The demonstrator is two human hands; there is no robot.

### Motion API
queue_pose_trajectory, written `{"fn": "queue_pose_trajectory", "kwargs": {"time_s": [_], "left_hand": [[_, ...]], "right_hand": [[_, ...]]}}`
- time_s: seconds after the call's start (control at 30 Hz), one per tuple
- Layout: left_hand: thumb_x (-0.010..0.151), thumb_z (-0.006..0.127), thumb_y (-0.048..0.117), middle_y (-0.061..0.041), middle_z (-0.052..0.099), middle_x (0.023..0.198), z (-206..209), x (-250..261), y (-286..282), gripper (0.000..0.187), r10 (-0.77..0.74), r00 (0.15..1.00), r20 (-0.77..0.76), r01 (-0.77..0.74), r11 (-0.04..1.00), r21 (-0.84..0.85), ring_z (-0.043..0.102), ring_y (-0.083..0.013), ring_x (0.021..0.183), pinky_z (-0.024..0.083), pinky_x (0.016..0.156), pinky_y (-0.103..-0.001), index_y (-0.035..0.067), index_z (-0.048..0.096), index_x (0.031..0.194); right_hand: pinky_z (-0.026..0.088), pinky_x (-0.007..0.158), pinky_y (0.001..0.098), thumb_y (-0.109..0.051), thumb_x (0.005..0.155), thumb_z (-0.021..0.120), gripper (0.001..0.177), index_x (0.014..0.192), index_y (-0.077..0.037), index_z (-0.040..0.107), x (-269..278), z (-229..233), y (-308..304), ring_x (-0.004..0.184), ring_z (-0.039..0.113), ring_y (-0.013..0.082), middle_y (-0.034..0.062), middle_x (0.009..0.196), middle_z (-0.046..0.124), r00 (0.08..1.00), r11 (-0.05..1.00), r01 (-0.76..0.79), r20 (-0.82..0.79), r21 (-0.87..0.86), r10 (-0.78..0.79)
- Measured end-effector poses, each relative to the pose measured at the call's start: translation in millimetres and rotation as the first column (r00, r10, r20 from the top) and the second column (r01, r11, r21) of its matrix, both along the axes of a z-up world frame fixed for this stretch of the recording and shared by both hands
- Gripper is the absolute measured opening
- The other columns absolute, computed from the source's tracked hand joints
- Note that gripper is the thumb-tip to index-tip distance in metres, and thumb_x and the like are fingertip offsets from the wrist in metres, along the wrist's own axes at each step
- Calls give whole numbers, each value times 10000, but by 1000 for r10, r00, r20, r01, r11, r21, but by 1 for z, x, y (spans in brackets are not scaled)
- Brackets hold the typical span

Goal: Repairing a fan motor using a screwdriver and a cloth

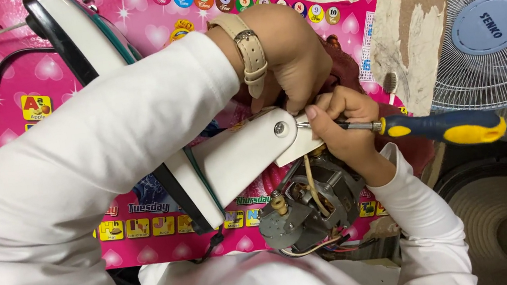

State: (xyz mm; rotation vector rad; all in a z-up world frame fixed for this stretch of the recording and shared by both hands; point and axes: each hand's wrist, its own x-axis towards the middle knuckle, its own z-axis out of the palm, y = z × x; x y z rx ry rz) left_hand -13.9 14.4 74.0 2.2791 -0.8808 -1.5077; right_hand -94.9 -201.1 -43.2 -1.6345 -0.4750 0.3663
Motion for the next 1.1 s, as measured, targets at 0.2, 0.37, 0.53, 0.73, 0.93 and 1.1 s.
{"fn": "queue_pose_trajectory", "kwargs": {"time_s": [0.2, 0.37, 0.53, 0.73, 0.93, 1.1], "left_hand": [[858, 662, 136, -182, 801, 985, 2, -1, 0, 296, 21, 1000, -14, -21, 1000, 8, 747, -291, 782, 563, 670, -387, 24, 753, 1117], [844, 658, 107, -189, 798, 974, 1, -1, 0, 281, 46, 998, -32, -45, 999, 9, 753, -295, 774, 561, 659, -387, 33, 753, 1099], [891, 663, 131, -190, 802, 977, 2, 0, 0, 307, 18, 1000, -7, -18, 1000, 6, 774, -296, 796, 584, 679, -376, 21, 734, 1169], [748, 783, 243, -125, 766, 990, -24, 8, -6, 360, -211, 976, 47, 212, 977, -33, 729, -277, 931, 570, 809, -414, 54, 774, 1054], [766, 769, 239, -145, 757, 1071, -27, 8, -6, 407, -225, 974, 35, 226, 973, -51, 715, -278, 1041, 563, 885, -417, 21, 758, 1110], [730, 796, 267, -115, 763, 1074, -35, 10, -7, 420, -211, 976, 49, 214, 973, -83, 712, -272, 1054, 557, 894, -410, 50, 771, 1089]], "right_hand": [[415, 530, 189, 86, 931, 649, 387, 763, -116, 365, 0, 4, 2, 543, 497, 82, 47, 734, 577, 1000, 999, 13, 25, -34, -12], [441, 519, 200, 81, 932, 641, 382, 756, -114, 363, 2, 3, 1, 542, 500, 87, 53, 728, 583, 1000, 1000, -11, -26, -2, 10], [441, 543, 193, 86, 921, 649, 382, 756, -117, 370, 1, 6, 4, 555, 507, 85, 52, 732, 592, 1000, 1000, -11, -13, -12, 11], [356, 433, 221, 19, 959, 710, 411, 653, -61, 447, 8, -17, 1, 436, 472, 110, 116, 523, 574, 985, 993, -13, 174, 114, -7], [386, 437, 218, 9, 951, 717, 390, 655, -53, 471, 9, -21, 0, 443, 522, 109, 123, 521, 601, 991, 990, -9, 131, 139, -10], [380, 424, 219, -7, 947, 710, 377, 645, -70, 494, 7, -18, 5, 431, 503, 94, 87, 505, 594, 991, 993, -9, 137, 116, -7]]}}
